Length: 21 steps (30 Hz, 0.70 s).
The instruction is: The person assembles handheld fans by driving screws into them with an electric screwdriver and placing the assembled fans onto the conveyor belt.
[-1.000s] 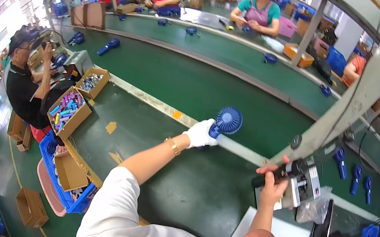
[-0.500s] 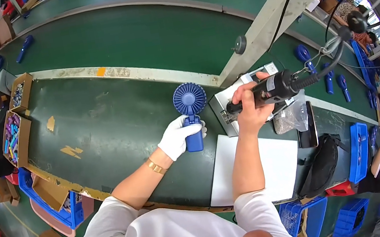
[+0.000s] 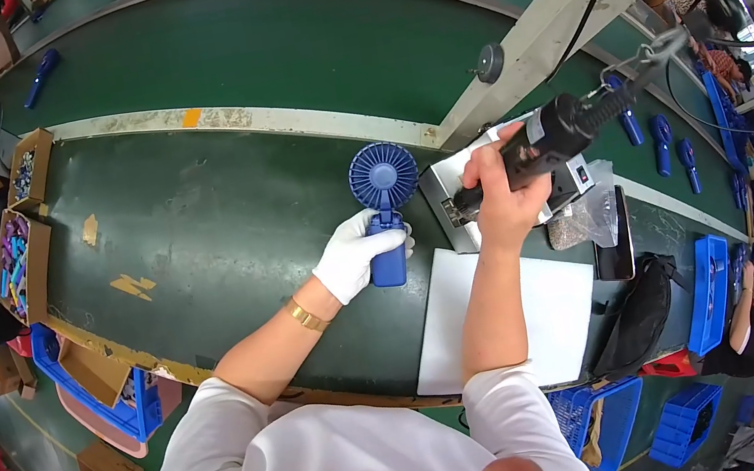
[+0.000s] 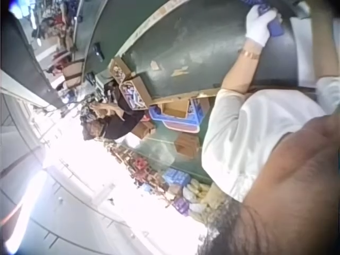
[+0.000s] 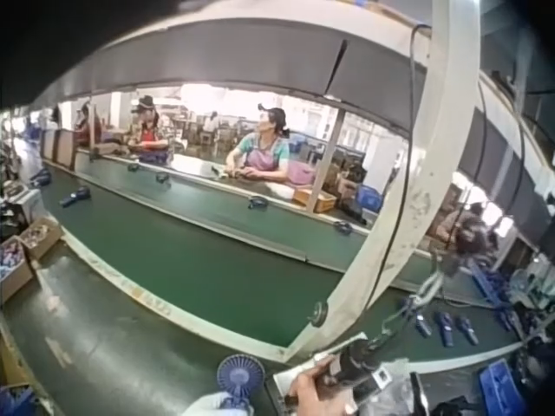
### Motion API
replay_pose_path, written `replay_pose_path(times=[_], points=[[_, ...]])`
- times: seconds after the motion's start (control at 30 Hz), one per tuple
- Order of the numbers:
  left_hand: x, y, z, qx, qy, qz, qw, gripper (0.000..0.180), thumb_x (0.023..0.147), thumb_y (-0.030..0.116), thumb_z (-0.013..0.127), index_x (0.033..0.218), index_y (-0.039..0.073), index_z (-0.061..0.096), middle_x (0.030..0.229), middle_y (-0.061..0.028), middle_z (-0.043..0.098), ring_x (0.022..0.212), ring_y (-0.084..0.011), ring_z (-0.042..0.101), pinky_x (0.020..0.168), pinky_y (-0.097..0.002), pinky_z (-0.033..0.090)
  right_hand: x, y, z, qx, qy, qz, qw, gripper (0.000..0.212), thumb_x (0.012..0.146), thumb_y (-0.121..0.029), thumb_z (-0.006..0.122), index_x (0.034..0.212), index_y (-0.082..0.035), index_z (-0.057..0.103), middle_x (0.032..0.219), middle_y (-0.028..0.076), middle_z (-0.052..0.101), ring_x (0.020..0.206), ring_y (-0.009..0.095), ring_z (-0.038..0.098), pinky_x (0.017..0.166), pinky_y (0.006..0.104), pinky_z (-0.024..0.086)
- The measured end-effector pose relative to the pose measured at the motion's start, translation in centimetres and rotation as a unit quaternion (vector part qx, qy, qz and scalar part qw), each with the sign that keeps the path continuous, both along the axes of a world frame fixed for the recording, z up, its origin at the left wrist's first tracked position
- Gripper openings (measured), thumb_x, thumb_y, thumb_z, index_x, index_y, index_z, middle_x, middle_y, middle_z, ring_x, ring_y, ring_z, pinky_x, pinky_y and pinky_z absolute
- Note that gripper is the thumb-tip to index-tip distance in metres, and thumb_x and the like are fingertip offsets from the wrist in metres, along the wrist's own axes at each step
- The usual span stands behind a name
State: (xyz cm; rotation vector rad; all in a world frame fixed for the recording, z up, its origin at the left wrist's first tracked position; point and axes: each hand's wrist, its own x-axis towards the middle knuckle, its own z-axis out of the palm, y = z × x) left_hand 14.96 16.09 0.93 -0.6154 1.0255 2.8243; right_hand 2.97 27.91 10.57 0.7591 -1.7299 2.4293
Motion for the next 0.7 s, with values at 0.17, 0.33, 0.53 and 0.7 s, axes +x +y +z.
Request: replay_pose_path(times=[0.17, 0.33, 0.53, 0.7], points=[[0.1, 0.1, 0.4, -0.005, -0.009, 0.000, 1.000, 0.027, 0.080, 0.001, 0.065, 0.105, 0.000, 0.053, 0.095, -0.0108, 0.062, 0.082, -0.0211, 0.064, 0.077, -0.0334, 0.055, 0.5, -1.3, -1.1, -0.090, -0.057, 0.092, 0.990, 0.036, 0.082, -0.005, 0.064, 0.112, 0.002, 0.045, 0.070, 0.005, 0.056, 0.055, 0.011, 0.053, 0.051, 0.0235, 0.043], [0.1, 0.2, 0.8, -0.002, -0.009, 0.003, 1.000, 0.026, 0.080, 0.002, 0.066, 0.103, 0.000, 0.052, 0.091, -0.0101, 0.062, 0.077, -0.0190, 0.064, 0.072, -0.0319, 0.054, 1.2, -2.3, -1.7, -0.100, -0.056, 0.149, 0.982, 0.049, 0.083, -0.024, 0.067, 0.116, -0.001, 0.040, 0.064, 0.007, 0.050, 0.053, 0.014, 0.046, 0.051, 0.0293, 0.041], [0.0, -0.1, 1.0, 0.002, -0.013, 0.003, 1.000, 0.026, 0.081, 0.002, 0.066, 0.103, 0.000, 0.052, 0.090, -0.0104, 0.063, 0.077, -0.0193, 0.064, 0.071, -0.0319, 0.054, 1.0, -2.9, -2.2, -0.101, -0.047, 0.154, 0.982, 0.047, 0.083, -0.022, 0.065, 0.117, -0.001, 0.040, 0.064, 0.008, 0.051, 0.052, 0.015, 0.047, 0.052, 0.0294, 0.042], [-0.7, 0.8, 0.7, 0.023, 0.027, -0.007, 0.999, 0.030, 0.081, 0.000, 0.062, 0.110, 0.001, 0.051, 0.096, -0.0096, 0.062, 0.079, -0.0211, 0.064, 0.073, -0.0338, 0.054, 1.5, -2.1, -2.6, -0.015, -0.099, 0.137, 0.986, 0.037, 0.078, -0.005, 0.063, 0.110, -0.001, 0.045, 0.069, 0.008, 0.055, 0.058, 0.014, 0.053, 0.052, 0.0282, 0.045]])
